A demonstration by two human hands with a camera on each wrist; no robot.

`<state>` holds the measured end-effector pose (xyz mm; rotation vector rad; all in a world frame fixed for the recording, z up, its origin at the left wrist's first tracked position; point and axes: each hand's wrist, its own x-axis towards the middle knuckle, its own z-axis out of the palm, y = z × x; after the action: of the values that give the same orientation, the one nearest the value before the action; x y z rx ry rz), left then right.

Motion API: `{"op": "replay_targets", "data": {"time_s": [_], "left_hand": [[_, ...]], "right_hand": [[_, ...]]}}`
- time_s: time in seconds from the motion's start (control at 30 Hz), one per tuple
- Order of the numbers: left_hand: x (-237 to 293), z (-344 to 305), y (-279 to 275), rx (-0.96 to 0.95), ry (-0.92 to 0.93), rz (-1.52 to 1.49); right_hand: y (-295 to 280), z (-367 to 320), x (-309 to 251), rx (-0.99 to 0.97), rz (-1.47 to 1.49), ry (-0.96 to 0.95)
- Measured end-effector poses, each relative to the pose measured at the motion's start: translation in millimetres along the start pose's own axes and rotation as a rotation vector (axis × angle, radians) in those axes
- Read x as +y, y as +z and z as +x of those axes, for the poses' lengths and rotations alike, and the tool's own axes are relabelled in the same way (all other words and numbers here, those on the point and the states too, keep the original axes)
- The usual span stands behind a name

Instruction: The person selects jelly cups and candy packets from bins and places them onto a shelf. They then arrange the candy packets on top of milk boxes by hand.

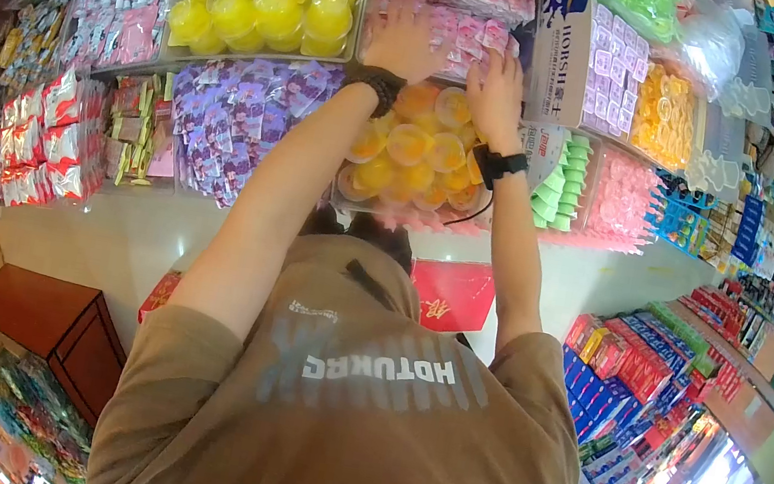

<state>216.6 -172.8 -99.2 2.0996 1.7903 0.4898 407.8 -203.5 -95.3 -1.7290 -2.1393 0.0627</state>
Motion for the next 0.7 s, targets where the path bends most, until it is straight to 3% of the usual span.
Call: {"op": "replay_targets", "data": {"time_s": [0.03,0.1,0.13,0.2,0.33,0.4,0.63,0.7], "left_hand": [[2,-1,-8,-0.061,-0.027,0.002],[-11,5,25,0.039,-0.071,-0.006],[-18,12,37,0.087,-0.091,-0.011],[-25,20,36,-0.015,-0.084,-0.028],[-28,41,18,-0.159,-0.098,-0.023],[-22,44,-2,-0.258,-0.108,0.056],[-32,63,9,-0.220,-0.087,0.213],[-33,63,12,-0.111,-0.017,0.292]], "right_hand": [[4,-5,0,0.055,-0.010,0.017],[12,-1,3,0.185,-0.027,0.048],[12,5,5,0.173,0.056,0.088],[11,4,13,0.137,0.218,0.184],[35,7,15,0.243,-0.127,0.251],[36,8,14,0.176,-0.109,0.315],[39,8,16,0.118,-0.082,0.285],[40,9,16,0.146,-0.094,0.293]]}}
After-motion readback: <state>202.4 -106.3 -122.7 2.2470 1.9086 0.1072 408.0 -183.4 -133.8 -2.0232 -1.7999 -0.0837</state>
